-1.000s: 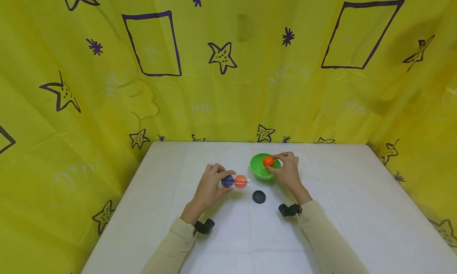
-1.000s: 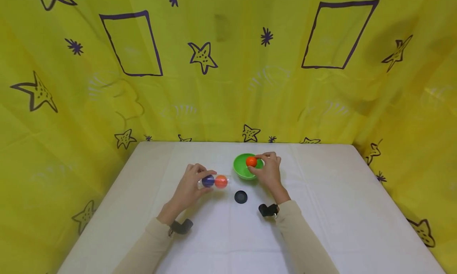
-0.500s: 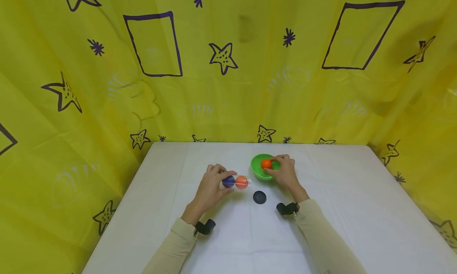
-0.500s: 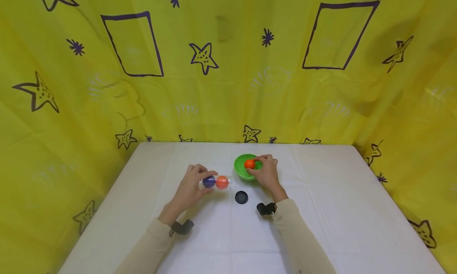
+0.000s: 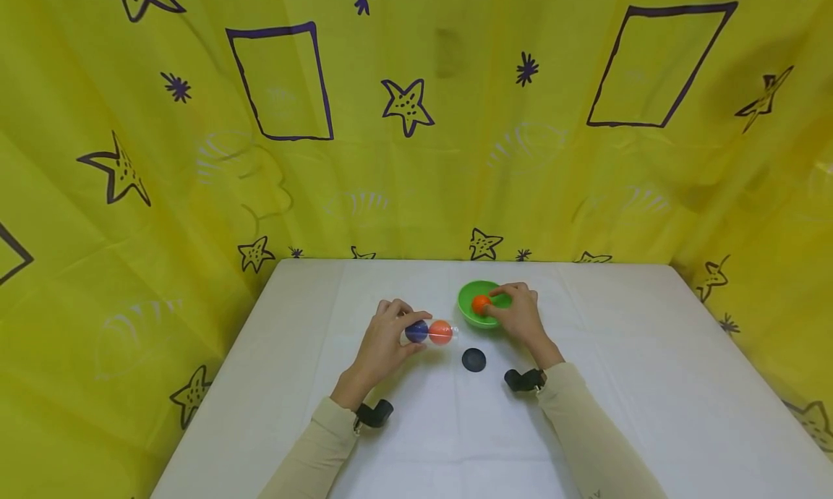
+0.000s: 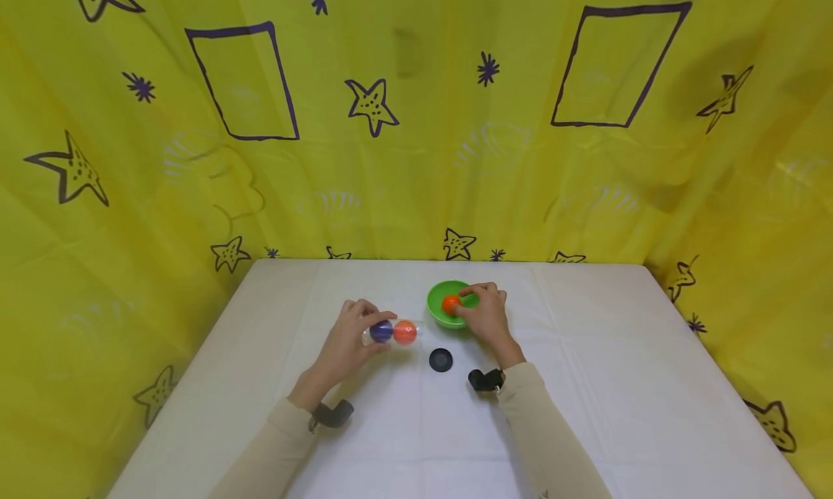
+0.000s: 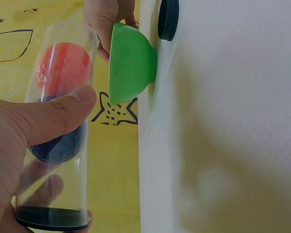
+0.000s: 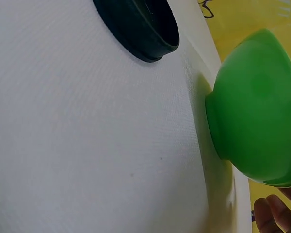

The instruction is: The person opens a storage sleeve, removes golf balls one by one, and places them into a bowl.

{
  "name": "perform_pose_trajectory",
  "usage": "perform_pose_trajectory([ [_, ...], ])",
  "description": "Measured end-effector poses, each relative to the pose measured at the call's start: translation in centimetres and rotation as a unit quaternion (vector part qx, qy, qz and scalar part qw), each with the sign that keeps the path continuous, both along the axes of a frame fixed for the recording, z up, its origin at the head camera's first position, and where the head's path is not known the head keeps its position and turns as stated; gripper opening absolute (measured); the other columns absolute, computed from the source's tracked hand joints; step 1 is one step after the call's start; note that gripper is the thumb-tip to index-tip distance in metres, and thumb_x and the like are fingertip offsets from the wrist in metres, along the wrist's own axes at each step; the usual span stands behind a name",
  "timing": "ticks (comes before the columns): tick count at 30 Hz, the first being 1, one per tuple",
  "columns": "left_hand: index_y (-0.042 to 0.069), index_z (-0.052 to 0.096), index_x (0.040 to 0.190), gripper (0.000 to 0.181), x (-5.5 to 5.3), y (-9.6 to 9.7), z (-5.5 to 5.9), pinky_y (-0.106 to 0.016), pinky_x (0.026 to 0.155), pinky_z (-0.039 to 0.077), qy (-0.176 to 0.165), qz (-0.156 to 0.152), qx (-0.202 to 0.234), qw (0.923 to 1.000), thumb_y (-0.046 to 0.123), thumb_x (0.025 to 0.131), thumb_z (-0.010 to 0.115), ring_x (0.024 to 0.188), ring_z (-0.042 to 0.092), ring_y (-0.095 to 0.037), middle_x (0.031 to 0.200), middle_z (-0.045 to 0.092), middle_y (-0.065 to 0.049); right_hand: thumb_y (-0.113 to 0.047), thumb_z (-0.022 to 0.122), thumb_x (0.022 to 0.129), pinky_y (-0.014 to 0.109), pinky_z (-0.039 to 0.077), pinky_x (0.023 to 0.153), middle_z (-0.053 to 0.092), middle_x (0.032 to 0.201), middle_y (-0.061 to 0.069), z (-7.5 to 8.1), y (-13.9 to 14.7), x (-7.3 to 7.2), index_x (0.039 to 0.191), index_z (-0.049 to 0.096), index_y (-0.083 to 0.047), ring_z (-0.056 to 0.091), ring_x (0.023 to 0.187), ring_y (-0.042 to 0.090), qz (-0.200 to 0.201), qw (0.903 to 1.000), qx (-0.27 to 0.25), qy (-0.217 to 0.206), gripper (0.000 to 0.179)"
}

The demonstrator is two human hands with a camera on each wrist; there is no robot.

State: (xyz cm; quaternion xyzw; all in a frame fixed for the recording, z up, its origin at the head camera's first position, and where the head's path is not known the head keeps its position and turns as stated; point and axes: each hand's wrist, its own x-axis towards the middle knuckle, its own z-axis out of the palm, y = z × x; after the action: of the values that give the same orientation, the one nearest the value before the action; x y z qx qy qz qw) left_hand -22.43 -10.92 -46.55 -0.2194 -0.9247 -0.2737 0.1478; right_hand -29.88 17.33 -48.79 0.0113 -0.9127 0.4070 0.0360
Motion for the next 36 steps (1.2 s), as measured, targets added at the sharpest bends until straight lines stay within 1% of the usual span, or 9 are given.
perform_pose_trajectory([
  [9, 0.025, 0.074, 0.122, 0.048, -0.1, 0.0, 0.0, -0.036, 0.087, 0.047, -0.002, -0.001, 0.003, 1.0, 0.021, 0.077, 0.091, 0.109, 0.048, -0.022, 0.113, 0.061, -0.003, -0.021, 0.07, 0.094, 0.052, 0.043, 0.101, 0.047, 0.14, 0.023, 1.1, 0.5, 1.4, 0.123, 0.069, -0.005, 0.037, 0.126, 0.04, -0.022, 0.999, -0.029, 0.025, 0.033],
  [13, 0.025, 0.074, 0.123, 0.049, -0.1, 0.0, 0.1, -0.036, 0.086, 0.046, -0.001, 0.002, 0.002, 1.0, 0.022, 0.077, 0.091, 0.109, 0.048, -0.022, 0.113, 0.061, -0.003, -0.017, 0.069, 0.095, 0.045, 0.043, 0.095, 0.05, 0.133, 0.023, 2.0, 0.2, 2.4, 0.121, 0.069, -0.002, 0.04, 0.121, 0.039, -0.026, 0.9974, -0.033, 0.059, 0.03],
  [17, 0.026, 0.075, 0.122, 0.05, -0.1, -0.1, 0.2, -0.036, 0.086, 0.047, 0.003, 0.008, 0.001, 1.0, 0.021, 0.076, 0.092, 0.108, 0.048, -0.022, 0.113, 0.061, -0.003, -0.013, 0.069, 0.094, 0.035, 0.045, 0.088, 0.059, 0.12, 0.021, 3.0, -0.7, 3.7, 0.114, 0.07, 0.0, 0.05, 0.109, 0.035, -0.014, 0.9933, -0.054, 0.102, 0.024],
  [20, 0.026, 0.075, 0.122, 0.05, -0.2, -0.2, 0.1, -0.036, 0.086, 0.047, 0.005, 0.007, -0.003, 1.0, 0.02, 0.076, 0.092, 0.108, 0.049, -0.023, 0.113, 0.062, -0.003, -0.011, 0.069, 0.094, 0.026, 0.048, 0.082, 0.066, 0.106, 0.015, 3.3, -1.6, 4.9, 0.11, 0.071, -0.001, 0.057, 0.097, 0.027, 0.017, 0.9918, -0.073, 0.104, 0.018],
  [23, 0.026, 0.075, 0.121, 0.05, -0.3, -0.3, 0.1, -0.036, 0.086, 0.047, 0.01, 0.005, -0.003, 0.9999, 0.02, 0.075, 0.092, 0.108, 0.049, -0.023, 0.112, 0.062, -0.004, -0.01, 0.07, 0.094, 0.021, 0.05, 0.077, 0.068, 0.097, 0.01, 3.3, -2.4, 6.2, 0.111, 0.07, -0.003, 0.06, 0.089, 0.019, 0.073, 0.9904, -0.088, 0.077, 0.018],
  [27, 0.025, 0.076, 0.12, 0.049, -0.2, -0.3, 0.2, -0.036, 0.086, 0.047, 0.015, 0.003, -0.001, 0.9999, 0.02, 0.075, 0.092, 0.107, 0.05, -0.024, 0.112, 0.062, -0.004, -0.012, 0.071, 0.094, 0.022, 0.053, 0.076, 0.068, 0.093, 0.006, 2.7, -3.0, 7.3, 0.12, 0.066, -0.002, 0.062, 0.086, 0.014, 0.164, 0.9808, -0.1, 0.036, 0.028],
  [29, 0.025, 0.076, 0.121, 0.048, -0.2, -0.2, 0.3, -0.036, 0.086, 0.047, 0.017, 0.001, -0.003, 0.9999, 0.02, 0.076, 0.092, 0.107, 0.05, -0.023, 0.111, 0.062, -0.004, -0.014, 0.071, 0.094, 0.023, 0.054, 0.077, 0.067, 0.094, 0.005, 2.4, -3.2, 7.6, 0.126, 0.062, -0.002, 0.062, 0.086, 0.014, 0.196, 0.9755, -0.099, 0.018, 0.035],
  [32, 0.024, 0.075, 0.121, 0.048, 0.0, -0.1, 0.4, -0.036, 0.087, 0.046, 0.021, -0.001, -0.009, 0.9997, 0.022, 0.077, 0.091, 0.107, 0.049, -0.023, 0.112, 0.062, -0.004, -0.015, 0.072, 0.094, 0.022, 0.054, 0.076, 0.067, 0.097, 0.004, 2.1, -3.4, 8.0, 0.132, 0.057, -0.001, 0.062, 0.087, 0.016, 0.216, 0.9709, -0.104, -0.004, 0.044],
  [36, 0.025, 0.075, 0.122, 0.048, 0.1, 0.0, 0.5, -0.036, 0.086, 0.046, 0.03, 0.001, -0.016, 0.9994, 0.022, 0.076, 0.091, 0.106, 0.05, -0.022, 0.111, 0.062, -0.004, -0.017, 0.075, 0.093, 0.022, 0.055, 0.074, 0.067, 0.101, 0.007, 1.9, -3.6, 8.1, 0.134, 0.053, 0.001, 0.063, 0.087, 0.018, 0.219, 0.969, -0.113, -0.018, 0.049],
])
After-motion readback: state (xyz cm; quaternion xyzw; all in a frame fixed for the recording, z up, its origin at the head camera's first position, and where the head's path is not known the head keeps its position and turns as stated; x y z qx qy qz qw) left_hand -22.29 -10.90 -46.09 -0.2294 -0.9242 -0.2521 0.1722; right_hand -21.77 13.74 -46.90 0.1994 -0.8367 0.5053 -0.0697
